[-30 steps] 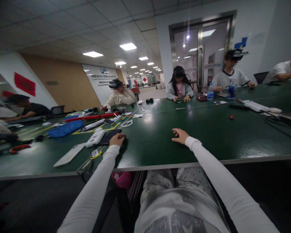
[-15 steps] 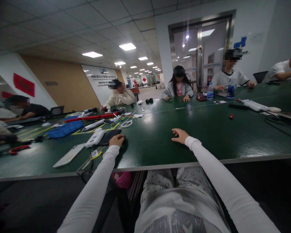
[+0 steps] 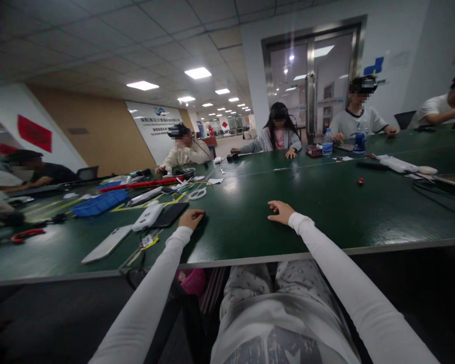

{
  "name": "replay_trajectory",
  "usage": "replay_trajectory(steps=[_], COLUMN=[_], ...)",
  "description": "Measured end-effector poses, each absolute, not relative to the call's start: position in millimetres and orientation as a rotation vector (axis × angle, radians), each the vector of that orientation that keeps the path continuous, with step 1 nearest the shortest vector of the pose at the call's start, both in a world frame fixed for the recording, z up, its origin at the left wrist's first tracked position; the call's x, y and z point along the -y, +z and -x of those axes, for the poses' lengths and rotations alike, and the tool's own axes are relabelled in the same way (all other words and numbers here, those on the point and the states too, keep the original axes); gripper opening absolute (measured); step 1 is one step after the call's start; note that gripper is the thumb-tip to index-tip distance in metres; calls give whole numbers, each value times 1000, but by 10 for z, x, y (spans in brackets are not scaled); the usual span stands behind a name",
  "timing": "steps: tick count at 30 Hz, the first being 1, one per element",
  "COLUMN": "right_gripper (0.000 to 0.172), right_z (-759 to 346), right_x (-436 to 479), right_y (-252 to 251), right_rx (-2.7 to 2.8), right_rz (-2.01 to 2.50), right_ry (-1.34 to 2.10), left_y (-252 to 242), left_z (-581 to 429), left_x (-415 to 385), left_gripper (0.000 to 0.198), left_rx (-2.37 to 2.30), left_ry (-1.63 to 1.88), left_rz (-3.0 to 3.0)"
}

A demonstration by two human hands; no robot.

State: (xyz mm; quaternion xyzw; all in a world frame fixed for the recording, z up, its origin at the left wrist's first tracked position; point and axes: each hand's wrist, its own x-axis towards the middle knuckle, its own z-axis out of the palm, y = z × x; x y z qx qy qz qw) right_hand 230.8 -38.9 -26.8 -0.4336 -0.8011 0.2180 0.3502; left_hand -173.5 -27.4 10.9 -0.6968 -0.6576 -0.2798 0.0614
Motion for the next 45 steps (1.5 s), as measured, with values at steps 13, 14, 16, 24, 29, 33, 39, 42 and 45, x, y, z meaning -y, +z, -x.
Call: replay_trajectory(steps=[13, 14, 16, 24, 29, 33, 39, 42, 45], right_gripper=[69, 72, 78, 81, 81, 84, 87, 89, 91], right_z=[-2296, -2289, -2277, -2277, -2294, -2299, -2299, -2299, -2299], right_x=[414, 409, 396, 356, 402, 447, 460, 455, 460], right_y=[-169, -169, -175, -193, -155, -106, -83, -83, -70], right_rx=[2106, 2099, 2082, 2071, 2035, 1994, 1981, 1988, 1998], right_rz=[1116, 1116, 1116, 1108, 1016, 952, 885, 875, 871], right_ry=[552, 542, 523, 477, 502, 489, 487, 492, 480], left_y=[-40, -63, -102, -142, -109, -72, -30, -2, 38], left_z=[-9, -181, -490, -821, -776, -783, -761, -755, -760], left_x=[194, 201, 222, 257, 271, 295, 312, 332, 369], left_gripper=[19, 19, 18, 23, 21, 20, 20, 21, 20], left_rx=[1532, 1509, 1457, 1487, 1548, 1503, 1523, 1456, 1376], left_ry=[-1040, -1077, -1130, -1226, -1233, -1226, -1225, -1305, -1432], left_rz=[2527, 2559, 2634, 2695, 2693, 2743, 2708, 2709, 2712])
